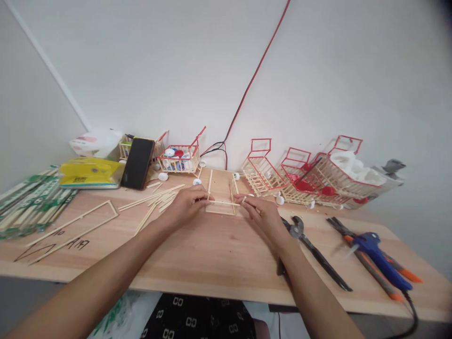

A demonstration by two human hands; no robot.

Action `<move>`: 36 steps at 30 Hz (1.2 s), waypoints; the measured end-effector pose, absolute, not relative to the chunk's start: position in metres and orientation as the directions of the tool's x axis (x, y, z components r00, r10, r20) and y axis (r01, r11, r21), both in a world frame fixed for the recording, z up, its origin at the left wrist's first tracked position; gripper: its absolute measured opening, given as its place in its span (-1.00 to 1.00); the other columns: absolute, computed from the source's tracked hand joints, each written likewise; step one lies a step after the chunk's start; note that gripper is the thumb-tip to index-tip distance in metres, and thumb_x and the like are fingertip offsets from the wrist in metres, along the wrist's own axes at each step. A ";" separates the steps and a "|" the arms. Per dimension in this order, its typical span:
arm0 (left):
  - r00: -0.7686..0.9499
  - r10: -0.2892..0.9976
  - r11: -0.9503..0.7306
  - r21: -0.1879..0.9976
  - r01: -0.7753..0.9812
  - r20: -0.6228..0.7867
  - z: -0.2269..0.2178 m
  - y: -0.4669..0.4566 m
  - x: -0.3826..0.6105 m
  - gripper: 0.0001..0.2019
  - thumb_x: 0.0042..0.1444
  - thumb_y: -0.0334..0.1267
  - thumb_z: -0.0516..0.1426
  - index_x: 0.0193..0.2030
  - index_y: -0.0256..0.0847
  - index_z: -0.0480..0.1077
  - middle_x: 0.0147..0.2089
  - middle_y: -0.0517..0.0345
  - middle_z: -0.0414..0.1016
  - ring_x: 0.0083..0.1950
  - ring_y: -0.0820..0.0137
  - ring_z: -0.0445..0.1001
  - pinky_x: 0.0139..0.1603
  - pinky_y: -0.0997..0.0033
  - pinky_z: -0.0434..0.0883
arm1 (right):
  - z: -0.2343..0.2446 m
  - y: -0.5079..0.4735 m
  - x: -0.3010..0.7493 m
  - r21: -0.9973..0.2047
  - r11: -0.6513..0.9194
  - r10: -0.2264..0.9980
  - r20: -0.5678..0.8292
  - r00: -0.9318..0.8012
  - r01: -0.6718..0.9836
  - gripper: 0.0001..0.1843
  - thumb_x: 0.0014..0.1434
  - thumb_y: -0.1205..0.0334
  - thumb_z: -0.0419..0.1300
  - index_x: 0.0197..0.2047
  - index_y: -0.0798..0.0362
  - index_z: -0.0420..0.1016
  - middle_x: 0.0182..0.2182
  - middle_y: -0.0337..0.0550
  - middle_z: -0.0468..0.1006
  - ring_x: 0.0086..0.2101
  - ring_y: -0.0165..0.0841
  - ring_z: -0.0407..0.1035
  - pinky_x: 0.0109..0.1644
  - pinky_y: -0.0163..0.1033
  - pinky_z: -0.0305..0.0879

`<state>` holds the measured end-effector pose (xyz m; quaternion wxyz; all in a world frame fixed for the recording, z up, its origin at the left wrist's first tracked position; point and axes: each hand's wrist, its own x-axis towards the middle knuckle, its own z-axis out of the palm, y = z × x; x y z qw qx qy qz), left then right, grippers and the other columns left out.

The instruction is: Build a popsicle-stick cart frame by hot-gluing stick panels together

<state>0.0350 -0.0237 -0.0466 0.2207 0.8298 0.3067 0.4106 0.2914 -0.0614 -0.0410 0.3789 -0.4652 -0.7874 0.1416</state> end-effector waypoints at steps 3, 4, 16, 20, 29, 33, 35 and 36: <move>0.474 0.688 -0.717 0.616 0.326 0.550 -0.047 -0.024 0.035 -0.86 0.19 -0.33 0.13 -0.31 -0.26 0.53 -0.30 0.08 0.52 -0.25 0.39 0.45 -0.22 0.44 0.32 | -0.042 -0.061 0.292 -0.576 0.528 0.839 0.466 -0.280 0.624 -0.74 0.29 0.23 0.06 -0.13 -0.04 0.59 -0.05 -0.13 0.60 -0.03 -0.28 0.48 0.10 -0.14 0.37; 0.474 0.689 -0.716 0.617 0.326 0.549 -0.047 -0.024 0.035 -0.86 0.19 -0.33 0.13 -0.31 -0.26 0.53 -0.30 0.08 0.52 -0.25 0.39 0.44 -0.22 0.44 0.32 | -0.043 -0.060 0.292 -0.575 0.530 0.838 0.468 -0.280 0.624 -0.74 0.29 0.23 0.06 -0.13 -0.04 0.59 -0.05 -0.14 0.60 -0.03 -0.28 0.48 0.10 -0.15 0.37; 0.470 0.699 -0.705 0.629 0.328 0.539 -0.046 -0.025 0.035 -0.85 0.19 -0.31 0.12 -0.29 -0.25 0.54 -0.31 0.08 0.51 -0.26 0.39 0.43 -0.21 0.42 0.32 | -0.040 -0.062 0.290 -0.575 0.532 0.836 0.472 -0.279 0.621 -0.74 0.29 0.23 0.06 -0.14 -0.05 0.59 -0.06 -0.13 0.61 -0.03 -0.26 0.49 0.10 -0.11 0.37; 0.472 0.697 -0.707 0.629 0.325 0.539 -0.046 -0.025 0.035 -0.84 0.19 -0.32 0.12 -0.29 -0.25 0.54 -0.30 0.08 0.51 -0.26 0.39 0.43 -0.20 0.42 0.33 | -0.040 -0.062 0.291 -0.582 0.525 0.842 0.463 -0.278 0.621 -0.73 0.30 0.20 0.05 -0.14 -0.05 0.59 -0.05 -0.13 0.61 -0.03 -0.26 0.48 0.10 -0.11 0.37; 0.465 0.704 -0.700 0.633 0.331 0.536 -0.046 -0.024 0.036 -0.85 0.18 -0.32 0.12 -0.30 -0.26 0.53 -0.32 0.09 0.50 -0.27 0.40 0.42 -0.21 0.44 0.33 | -0.041 -0.062 0.291 -0.591 0.523 0.843 0.461 -0.275 0.614 -0.73 0.30 0.22 0.05 -0.14 -0.03 0.59 -0.05 -0.12 0.61 -0.03 -0.27 0.48 0.11 -0.13 0.36; 0.471 0.698 -0.706 0.624 0.334 0.539 -0.046 -0.024 0.035 -0.85 0.19 -0.32 0.12 -0.30 -0.26 0.53 -0.32 0.09 0.50 -0.27 0.40 0.42 -0.22 0.44 0.32 | -0.041 -0.062 0.290 -0.586 0.524 0.842 0.468 -0.270 0.618 -0.73 0.30 0.20 0.05 -0.13 -0.04 0.59 -0.06 -0.12 0.61 -0.03 -0.27 0.48 0.11 -0.13 0.37; 0.472 0.699 -0.705 0.625 0.334 0.537 -0.046 -0.024 0.035 -0.85 0.19 -0.32 0.12 -0.29 -0.26 0.53 -0.31 0.09 0.50 -0.27 0.40 0.42 -0.21 0.43 0.32 | -0.041 -0.062 0.290 -0.580 0.529 0.838 0.472 -0.274 0.620 -0.73 0.30 0.20 0.05 -0.12 -0.05 0.59 -0.06 -0.12 0.61 -0.03 -0.26 0.48 0.10 -0.12 0.37; 0.473 0.700 -0.704 0.628 0.333 0.535 -0.047 -0.024 0.035 -0.85 0.19 -0.32 0.12 -0.28 -0.25 0.53 -0.31 0.09 0.50 -0.26 0.39 0.42 -0.21 0.43 0.32 | -0.041 -0.062 0.290 -0.578 0.531 0.837 0.474 -0.274 0.620 -0.73 0.30 0.20 0.05 -0.11 -0.05 0.59 -0.06 -0.12 0.61 -0.03 -0.26 0.49 0.10 -0.11 0.37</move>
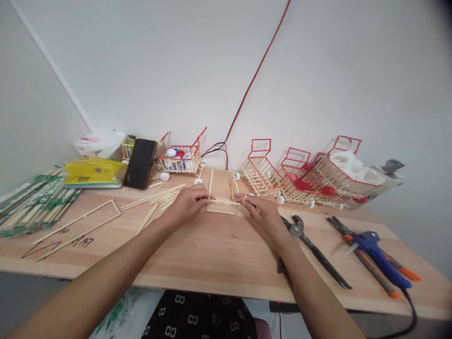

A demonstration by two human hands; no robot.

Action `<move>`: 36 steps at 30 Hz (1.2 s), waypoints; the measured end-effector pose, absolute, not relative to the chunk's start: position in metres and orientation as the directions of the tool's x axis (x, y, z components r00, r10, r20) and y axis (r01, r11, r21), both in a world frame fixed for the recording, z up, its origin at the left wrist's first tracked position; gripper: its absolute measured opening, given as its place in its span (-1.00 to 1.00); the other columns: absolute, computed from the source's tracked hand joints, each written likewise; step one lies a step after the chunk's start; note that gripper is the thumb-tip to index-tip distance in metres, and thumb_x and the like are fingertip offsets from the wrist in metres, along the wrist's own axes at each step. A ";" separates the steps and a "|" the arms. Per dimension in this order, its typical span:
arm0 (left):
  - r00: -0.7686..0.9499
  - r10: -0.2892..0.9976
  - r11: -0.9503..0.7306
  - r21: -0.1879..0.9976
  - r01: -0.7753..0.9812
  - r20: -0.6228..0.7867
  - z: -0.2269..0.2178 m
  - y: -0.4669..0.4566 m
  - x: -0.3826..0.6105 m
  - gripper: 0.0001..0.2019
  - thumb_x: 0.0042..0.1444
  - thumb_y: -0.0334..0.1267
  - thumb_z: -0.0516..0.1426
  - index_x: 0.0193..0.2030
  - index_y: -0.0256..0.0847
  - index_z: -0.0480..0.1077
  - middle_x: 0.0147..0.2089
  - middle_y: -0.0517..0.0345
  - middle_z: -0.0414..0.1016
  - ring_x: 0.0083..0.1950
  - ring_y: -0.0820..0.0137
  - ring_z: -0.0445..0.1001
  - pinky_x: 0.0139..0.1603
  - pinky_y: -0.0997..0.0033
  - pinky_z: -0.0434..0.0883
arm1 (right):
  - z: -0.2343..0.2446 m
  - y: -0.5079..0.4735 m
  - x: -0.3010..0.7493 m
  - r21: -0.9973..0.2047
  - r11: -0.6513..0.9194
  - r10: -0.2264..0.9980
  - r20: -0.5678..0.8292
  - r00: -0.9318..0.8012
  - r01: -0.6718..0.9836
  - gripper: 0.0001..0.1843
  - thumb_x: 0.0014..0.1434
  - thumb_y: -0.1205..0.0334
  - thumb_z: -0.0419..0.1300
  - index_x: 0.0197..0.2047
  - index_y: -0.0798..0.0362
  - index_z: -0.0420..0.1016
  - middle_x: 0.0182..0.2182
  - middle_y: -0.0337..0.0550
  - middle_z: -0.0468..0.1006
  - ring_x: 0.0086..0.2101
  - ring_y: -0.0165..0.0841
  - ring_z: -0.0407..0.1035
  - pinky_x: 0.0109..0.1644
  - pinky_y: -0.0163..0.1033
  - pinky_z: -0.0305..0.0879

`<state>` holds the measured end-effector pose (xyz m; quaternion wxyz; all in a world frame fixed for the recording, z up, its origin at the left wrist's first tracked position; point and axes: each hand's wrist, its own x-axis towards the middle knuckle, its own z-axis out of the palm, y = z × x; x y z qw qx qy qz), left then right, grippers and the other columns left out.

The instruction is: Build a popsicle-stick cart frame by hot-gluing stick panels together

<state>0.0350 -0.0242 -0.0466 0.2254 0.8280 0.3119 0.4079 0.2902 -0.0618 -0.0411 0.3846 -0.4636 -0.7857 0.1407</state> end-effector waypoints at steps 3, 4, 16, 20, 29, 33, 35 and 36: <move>0.471 0.703 -0.701 0.631 0.332 0.533 -0.047 -0.024 0.035 -0.85 0.20 -0.32 0.12 -0.28 -0.25 0.54 -0.30 0.08 0.51 -0.24 0.39 0.43 -0.19 0.43 0.32 | -0.041 -0.062 0.291 -0.572 0.535 0.833 0.478 -0.277 0.622 -0.73 0.30 0.20 0.05 -0.10 -0.05 0.59 -0.05 -0.11 0.61 -0.03 -0.26 0.49 0.11 -0.10 0.37; 0.471 0.704 -0.700 0.632 0.333 0.532 -0.047 -0.024 0.035 -0.85 0.19 -0.32 0.12 -0.28 -0.25 0.54 -0.30 0.08 0.51 -0.24 0.39 0.43 -0.19 0.43 0.32 | -0.041 -0.062 0.291 -0.571 0.536 0.832 0.480 -0.278 0.622 -0.72 0.30 0.20 0.05 -0.10 -0.05 0.59 -0.05 -0.11 0.61 -0.03 -0.26 0.49 0.11 -0.10 0.37; 0.471 0.706 -0.698 0.631 0.338 0.529 -0.046 -0.025 0.035 -0.86 0.19 -0.32 0.13 -0.29 -0.25 0.54 -0.32 0.10 0.50 -0.26 0.40 0.42 -0.21 0.44 0.32 | -0.041 -0.061 0.290 -0.584 0.531 0.837 0.475 -0.273 0.613 -0.73 0.30 0.20 0.06 -0.11 -0.06 0.59 -0.06 -0.13 0.61 -0.03 -0.26 0.48 0.11 -0.11 0.37; 0.465 0.712 -0.692 0.637 0.340 0.526 -0.046 -0.025 0.035 -0.86 0.18 -0.32 0.13 -0.29 -0.23 0.53 -0.31 0.10 0.50 -0.26 0.39 0.43 -0.20 0.43 0.33 | -0.042 -0.062 0.291 -0.580 0.529 0.838 0.472 -0.275 0.619 -0.72 0.30 0.18 0.05 -0.12 -0.07 0.59 -0.05 -0.15 0.60 -0.04 -0.25 0.49 0.09 -0.09 0.39; 0.470 0.704 -0.700 0.631 0.335 0.532 -0.046 -0.025 0.035 -0.86 0.19 -0.31 0.13 -0.29 -0.22 0.54 -0.32 0.11 0.50 -0.27 0.39 0.42 -0.21 0.43 0.33 | -0.044 -0.060 0.292 -0.581 0.523 0.841 0.468 -0.270 0.624 -0.73 0.30 0.19 0.05 -0.12 -0.07 0.59 -0.05 -0.15 0.60 -0.07 -0.25 0.50 -0.02 -0.15 0.44; 0.467 0.706 -0.698 0.634 0.333 0.532 -0.046 -0.024 0.035 -0.86 0.19 -0.32 0.13 -0.28 -0.24 0.54 -0.32 0.10 0.49 -0.26 0.40 0.43 -0.21 0.44 0.32 | -0.045 -0.060 0.292 -0.597 0.510 0.851 0.456 -0.261 0.619 -0.73 0.30 0.18 0.05 -0.12 -0.07 0.59 -0.04 -0.16 0.60 -0.05 -0.25 0.50 -0.06 -0.17 0.46; 0.468 0.705 -0.699 0.635 0.328 0.534 -0.047 -0.024 0.035 -0.86 0.19 -0.33 0.13 -0.28 -0.25 0.54 -0.31 0.10 0.49 -0.26 0.40 0.42 -0.21 0.44 0.31 | -0.045 -0.061 0.292 -0.598 0.510 0.851 0.457 -0.259 0.619 -0.73 0.30 0.18 0.05 -0.12 -0.07 0.59 -0.04 -0.17 0.60 -0.06 -0.25 0.50 -0.05 -0.16 0.46; 0.469 0.703 -0.700 0.634 0.328 0.534 -0.047 -0.024 0.035 -0.86 0.19 -0.33 0.13 -0.28 -0.25 0.54 -0.32 0.10 0.49 -0.26 0.40 0.42 -0.21 0.44 0.31 | -0.044 -0.061 0.291 -0.597 0.510 0.850 0.459 -0.257 0.619 -0.73 0.30 0.18 0.06 -0.13 -0.07 0.59 -0.05 -0.17 0.60 -0.06 -0.25 0.50 -0.04 -0.16 0.45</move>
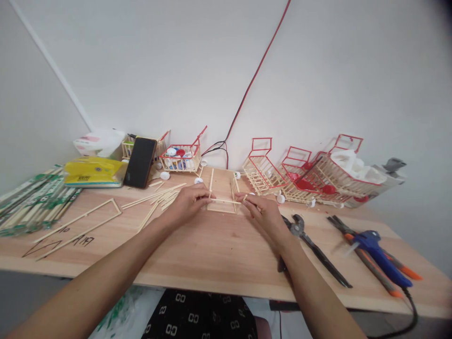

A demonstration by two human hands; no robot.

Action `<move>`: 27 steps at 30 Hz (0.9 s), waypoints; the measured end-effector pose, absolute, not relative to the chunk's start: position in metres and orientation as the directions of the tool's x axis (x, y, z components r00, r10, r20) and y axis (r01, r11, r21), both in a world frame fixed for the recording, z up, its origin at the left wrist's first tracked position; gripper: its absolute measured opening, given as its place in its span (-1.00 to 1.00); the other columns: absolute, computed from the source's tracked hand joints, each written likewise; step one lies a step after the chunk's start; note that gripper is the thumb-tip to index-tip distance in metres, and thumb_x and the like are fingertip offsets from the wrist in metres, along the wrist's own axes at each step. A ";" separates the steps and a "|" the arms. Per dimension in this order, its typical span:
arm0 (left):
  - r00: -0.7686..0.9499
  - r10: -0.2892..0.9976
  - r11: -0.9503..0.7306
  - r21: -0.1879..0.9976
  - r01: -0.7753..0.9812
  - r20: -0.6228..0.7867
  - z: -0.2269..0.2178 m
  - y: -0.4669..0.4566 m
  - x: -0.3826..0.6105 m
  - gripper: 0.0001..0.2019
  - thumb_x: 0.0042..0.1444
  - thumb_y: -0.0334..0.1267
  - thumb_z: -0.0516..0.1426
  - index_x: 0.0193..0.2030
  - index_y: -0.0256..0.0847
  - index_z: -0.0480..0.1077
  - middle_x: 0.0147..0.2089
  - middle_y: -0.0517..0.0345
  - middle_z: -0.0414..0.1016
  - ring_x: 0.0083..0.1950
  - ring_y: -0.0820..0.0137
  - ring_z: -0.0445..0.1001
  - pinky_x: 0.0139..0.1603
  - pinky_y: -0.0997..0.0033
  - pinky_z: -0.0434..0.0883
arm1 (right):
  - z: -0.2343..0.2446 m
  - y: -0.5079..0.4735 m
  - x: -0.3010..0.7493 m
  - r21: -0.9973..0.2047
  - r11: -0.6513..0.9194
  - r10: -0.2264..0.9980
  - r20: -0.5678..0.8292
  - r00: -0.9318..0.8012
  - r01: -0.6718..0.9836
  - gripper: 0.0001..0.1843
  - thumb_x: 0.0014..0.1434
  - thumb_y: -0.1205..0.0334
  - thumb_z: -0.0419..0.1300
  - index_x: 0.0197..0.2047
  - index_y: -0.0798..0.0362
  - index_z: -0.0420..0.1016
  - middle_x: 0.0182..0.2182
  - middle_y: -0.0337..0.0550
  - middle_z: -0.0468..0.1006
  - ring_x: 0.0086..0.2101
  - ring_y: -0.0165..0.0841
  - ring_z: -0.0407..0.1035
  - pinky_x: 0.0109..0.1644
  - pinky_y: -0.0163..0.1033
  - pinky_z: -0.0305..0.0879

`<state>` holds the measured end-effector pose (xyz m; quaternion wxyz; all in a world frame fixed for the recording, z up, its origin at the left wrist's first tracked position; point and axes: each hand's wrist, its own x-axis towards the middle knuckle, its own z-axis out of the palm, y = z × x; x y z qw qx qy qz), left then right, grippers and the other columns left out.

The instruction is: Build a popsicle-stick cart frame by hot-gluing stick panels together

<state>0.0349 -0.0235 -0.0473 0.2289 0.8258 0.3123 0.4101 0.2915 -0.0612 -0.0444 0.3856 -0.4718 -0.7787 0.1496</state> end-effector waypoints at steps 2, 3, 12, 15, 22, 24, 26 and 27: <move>0.470 0.703 -0.700 0.633 0.330 0.533 -0.048 -0.024 0.035 -0.86 0.19 -0.33 0.13 -0.27 -0.25 0.54 -0.32 0.11 0.48 -0.26 0.40 0.42 -0.21 0.44 0.31 | -0.044 -0.062 0.291 -0.595 0.513 0.848 0.462 -0.259 0.619 -0.74 0.30 0.18 0.06 -0.13 -0.07 0.59 -0.05 -0.17 0.61 -0.06 -0.25 0.50 0.02 -0.15 0.43; 0.472 0.703 -0.701 0.632 0.331 0.532 -0.048 -0.024 0.035 -0.86 0.19 -0.33 0.13 -0.27 -0.25 0.54 -0.32 0.11 0.48 -0.26 0.40 0.41 -0.21 0.44 0.31 | -0.044 -0.062 0.291 -0.596 0.513 0.848 0.462 -0.259 0.618 -0.74 0.30 0.19 0.06 -0.13 -0.07 0.59 -0.05 -0.17 0.61 -0.05 -0.25 0.50 0.04 -0.14 0.41; 0.474 0.708 -0.696 0.633 0.340 0.524 -0.048 -0.024 0.034 -0.85 0.19 -0.33 0.13 -0.27 -0.25 0.54 -0.31 0.11 0.49 -0.25 0.40 0.43 -0.20 0.44 0.31 | -0.044 -0.061 0.291 -0.592 0.513 0.850 0.452 -0.271 0.622 -0.73 0.30 0.19 0.05 -0.11 -0.05 0.59 -0.04 -0.14 0.60 -0.07 -0.26 0.50 0.00 -0.16 0.44; 0.477 0.708 -0.695 0.636 0.336 0.521 -0.048 -0.023 0.034 -0.85 0.19 -0.32 0.13 -0.26 -0.24 0.55 -0.30 0.10 0.49 -0.25 0.39 0.43 -0.20 0.44 0.31 | -0.044 -0.061 0.291 -0.596 0.513 0.850 0.454 -0.268 0.617 -0.72 0.30 0.18 0.06 -0.11 -0.04 0.60 -0.04 -0.13 0.60 -0.10 -0.25 0.51 -0.07 -0.17 0.47; 0.476 0.700 -0.703 0.629 0.332 0.532 -0.046 -0.024 0.035 -0.86 0.19 -0.34 0.13 -0.28 -0.25 0.54 -0.32 0.12 0.48 -0.27 0.41 0.41 -0.22 0.45 0.30 | -0.044 -0.061 0.291 -0.598 0.523 0.843 0.466 -0.267 0.608 -0.72 0.30 0.20 0.06 -0.10 -0.06 0.60 -0.05 -0.15 0.60 -0.07 -0.23 0.50 -0.16 -0.20 0.49; 0.476 0.701 -0.703 0.629 0.332 0.531 -0.046 -0.024 0.035 -0.86 0.19 -0.34 0.13 -0.27 -0.25 0.54 -0.32 0.12 0.48 -0.27 0.41 0.41 -0.22 0.45 0.30 | -0.045 -0.061 0.291 -0.598 0.526 0.841 0.472 -0.265 0.605 -0.73 0.30 0.20 0.07 -0.10 -0.06 0.60 -0.05 -0.14 0.60 -0.08 -0.24 0.51 -0.13 -0.20 0.49; 0.474 0.700 -0.703 0.631 0.327 0.534 -0.046 -0.024 0.034 -0.86 0.19 -0.33 0.13 -0.27 -0.25 0.54 -0.32 0.12 0.48 -0.27 0.40 0.41 -0.22 0.45 0.30 | -0.045 -0.061 0.291 -0.598 0.527 0.840 0.475 -0.262 0.604 -0.73 0.30 0.20 0.07 -0.11 -0.05 0.60 -0.06 -0.13 0.61 -0.08 -0.24 0.51 -0.09 -0.18 0.48; 0.474 0.698 -0.704 0.632 0.323 0.536 -0.047 -0.024 0.034 -0.86 0.19 -0.33 0.13 -0.27 -0.25 0.54 -0.32 0.11 0.48 -0.26 0.40 0.41 -0.22 0.45 0.30 | -0.045 -0.061 0.291 -0.597 0.528 0.839 0.477 -0.262 0.605 -0.74 0.30 0.20 0.07 -0.12 -0.04 0.60 -0.06 -0.13 0.61 -0.07 -0.24 0.51 -0.07 -0.18 0.47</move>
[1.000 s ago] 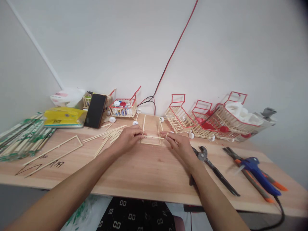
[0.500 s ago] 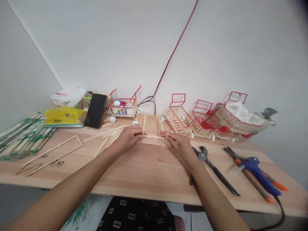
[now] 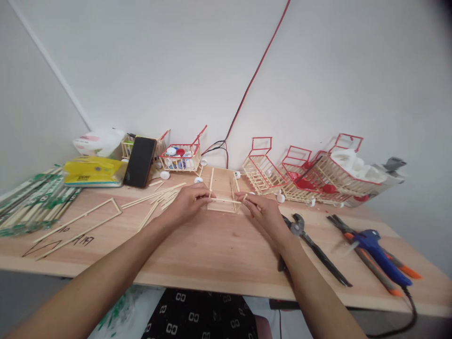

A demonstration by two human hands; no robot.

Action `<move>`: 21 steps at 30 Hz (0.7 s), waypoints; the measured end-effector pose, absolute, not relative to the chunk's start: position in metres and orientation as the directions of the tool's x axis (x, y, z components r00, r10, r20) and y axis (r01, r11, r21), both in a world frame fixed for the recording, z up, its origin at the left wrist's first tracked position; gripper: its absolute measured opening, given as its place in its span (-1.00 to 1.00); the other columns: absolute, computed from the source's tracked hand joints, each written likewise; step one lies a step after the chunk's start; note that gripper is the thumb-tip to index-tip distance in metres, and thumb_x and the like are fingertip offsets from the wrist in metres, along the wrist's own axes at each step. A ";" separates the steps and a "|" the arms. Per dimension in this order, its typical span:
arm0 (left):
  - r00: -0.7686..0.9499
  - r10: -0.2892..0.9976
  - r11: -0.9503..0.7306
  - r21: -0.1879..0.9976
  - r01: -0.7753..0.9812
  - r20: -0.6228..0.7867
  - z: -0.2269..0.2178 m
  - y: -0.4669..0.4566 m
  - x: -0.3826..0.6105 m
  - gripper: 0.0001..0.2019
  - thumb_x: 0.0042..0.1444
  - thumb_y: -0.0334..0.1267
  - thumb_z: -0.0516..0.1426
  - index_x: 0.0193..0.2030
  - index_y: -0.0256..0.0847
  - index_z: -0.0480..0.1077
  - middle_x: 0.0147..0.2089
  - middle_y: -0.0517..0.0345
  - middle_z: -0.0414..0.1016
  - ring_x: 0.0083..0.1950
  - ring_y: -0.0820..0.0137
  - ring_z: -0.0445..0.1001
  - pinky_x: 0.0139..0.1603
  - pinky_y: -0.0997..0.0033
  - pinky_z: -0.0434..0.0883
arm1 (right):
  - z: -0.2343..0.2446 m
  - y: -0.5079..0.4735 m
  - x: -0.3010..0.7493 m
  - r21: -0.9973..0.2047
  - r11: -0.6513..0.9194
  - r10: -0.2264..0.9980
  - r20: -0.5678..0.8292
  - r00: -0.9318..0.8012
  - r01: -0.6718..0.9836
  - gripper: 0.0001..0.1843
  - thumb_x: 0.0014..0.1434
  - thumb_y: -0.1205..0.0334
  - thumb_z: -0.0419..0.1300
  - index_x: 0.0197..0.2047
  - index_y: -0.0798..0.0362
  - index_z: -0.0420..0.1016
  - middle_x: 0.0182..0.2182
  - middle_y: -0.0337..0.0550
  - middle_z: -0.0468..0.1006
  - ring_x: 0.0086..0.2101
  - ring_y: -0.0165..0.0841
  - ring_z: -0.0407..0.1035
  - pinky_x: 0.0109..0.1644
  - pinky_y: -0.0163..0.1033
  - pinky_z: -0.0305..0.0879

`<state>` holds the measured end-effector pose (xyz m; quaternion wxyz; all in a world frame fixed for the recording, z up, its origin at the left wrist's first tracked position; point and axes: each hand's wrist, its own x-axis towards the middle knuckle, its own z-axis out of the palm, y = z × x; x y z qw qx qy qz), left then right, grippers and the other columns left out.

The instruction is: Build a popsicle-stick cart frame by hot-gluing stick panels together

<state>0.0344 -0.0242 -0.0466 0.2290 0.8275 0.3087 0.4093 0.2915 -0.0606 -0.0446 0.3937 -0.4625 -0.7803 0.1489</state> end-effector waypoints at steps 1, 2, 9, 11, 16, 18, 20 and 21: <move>0.474 0.698 -0.705 0.632 0.322 0.537 -0.047 -0.024 0.034 -0.86 0.19 -0.33 0.13 -0.27 -0.24 0.54 -0.32 0.11 0.48 -0.26 0.40 0.41 -0.22 0.45 0.30 | -0.044 -0.061 0.292 -0.594 0.529 0.838 0.477 -0.264 0.606 -0.74 0.30 0.20 0.07 -0.12 -0.04 0.60 -0.07 -0.13 0.61 -0.07 -0.24 0.50 -0.05 -0.17 0.46; 0.473 0.698 -0.705 0.632 0.322 0.537 -0.047 -0.024 0.034 -0.85 0.19 -0.33 0.12 -0.27 -0.24 0.54 -0.31 0.11 0.48 -0.26 0.40 0.41 -0.22 0.45 0.30 | -0.044 -0.061 0.292 -0.592 0.530 0.838 0.477 -0.266 0.607 -0.74 0.30 0.21 0.07 -0.12 -0.04 0.60 -0.07 -0.12 0.61 -0.06 -0.24 0.50 -0.04 -0.17 0.46; 0.483 0.695 -0.710 0.615 0.343 0.533 -0.046 -0.023 0.034 -0.85 0.20 -0.31 0.12 -0.26 -0.25 0.54 -0.34 0.12 0.47 -0.27 0.40 0.41 -0.23 0.45 0.29 | -0.044 -0.061 0.291 -0.591 0.524 0.842 0.471 -0.265 0.613 -0.73 0.30 0.20 0.06 -0.12 -0.03 0.59 -0.05 -0.11 0.60 -0.08 -0.23 0.51 -0.12 -0.18 0.48; 0.484 0.695 -0.710 0.615 0.343 0.532 -0.046 -0.024 0.034 -0.85 0.20 -0.32 0.12 -0.26 -0.25 0.54 -0.34 0.12 0.46 -0.27 0.40 0.41 -0.24 0.45 0.29 | -0.044 -0.061 0.291 -0.590 0.524 0.841 0.473 -0.264 0.614 -0.73 0.30 0.19 0.06 -0.12 -0.04 0.59 -0.05 -0.11 0.60 -0.08 -0.23 0.51 -0.11 -0.17 0.48; 0.468 0.707 -0.698 0.633 0.336 0.530 -0.045 -0.025 0.035 -0.85 0.18 -0.32 0.13 -0.28 -0.25 0.54 -0.33 0.10 0.49 -0.26 0.39 0.42 -0.23 0.44 0.31 | -0.043 -0.062 0.291 -0.578 0.528 0.837 0.478 -0.267 0.622 -0.73 0.30 0.19 0.05 -0.15 -0.03 0.59 -0.06 -0.11 0.61 -0.09 -0.24 0.52 -0.08 -0.16 0.46; 0.465 0.709 -0.696 0.634 0.338 0.530 -0.045 -0.025 0.035 -0.84 0.18 -0.31 0.13 -0.28 -0.25 0.55 -0.33 0.10 0.49 -0.26 0.40 0.43 -0.23 0.44 0.30 | -0.043 -0.062 0.291 -0.573 0.526 0.837 0.479 -0.265 0.628 -0.74 0.29 0.20 0.06 -0.16 -0.03 0.59 -0.06 -0.11 0.61 -0.11 -0.24 0.52 -0.10 -0.18 0.46; 0.466 0.708 -0.697 0.633 0.337 0.531 -0.046 -0.025 0.035 -0.84 0.19 -0.31 0.13 -0.27 -0.25 0.55 -0.33 0.10 0.49 -0.27 0.40 0.43 -0.24 0.45 0.30 | -0.042 -0.062 0.291 -0.574 0.522 0.840 0.473 -0.265 0.630 -0.73 0.30 0.20 0.05 -0.15 -0.03 0.59 -0.05 -0.12 0.60 -0.13 -0.25 0.52 -0.13 -0.20 0.46; 0.464 0.709 -0.696 0.634 0.337 0.531 -0.046 -0.025 0.035 -0.84 0.19 -0.31 0.13 -0.27 -0.25 0.55 -0.33 0.10 0.49 -0.27 0.40 0.43 -0.24 0.45 0.30 | -0.042 -0.062 0.291 -0.575 0.521 0.841 0.470 -0.266 0.631 -0.73 0.30 0.21 0.05 -0.14 -0.03 0.59 -0.05 -0.12 0.60 -0.14 -0.26 0.53 -0.14 -0.21 0.46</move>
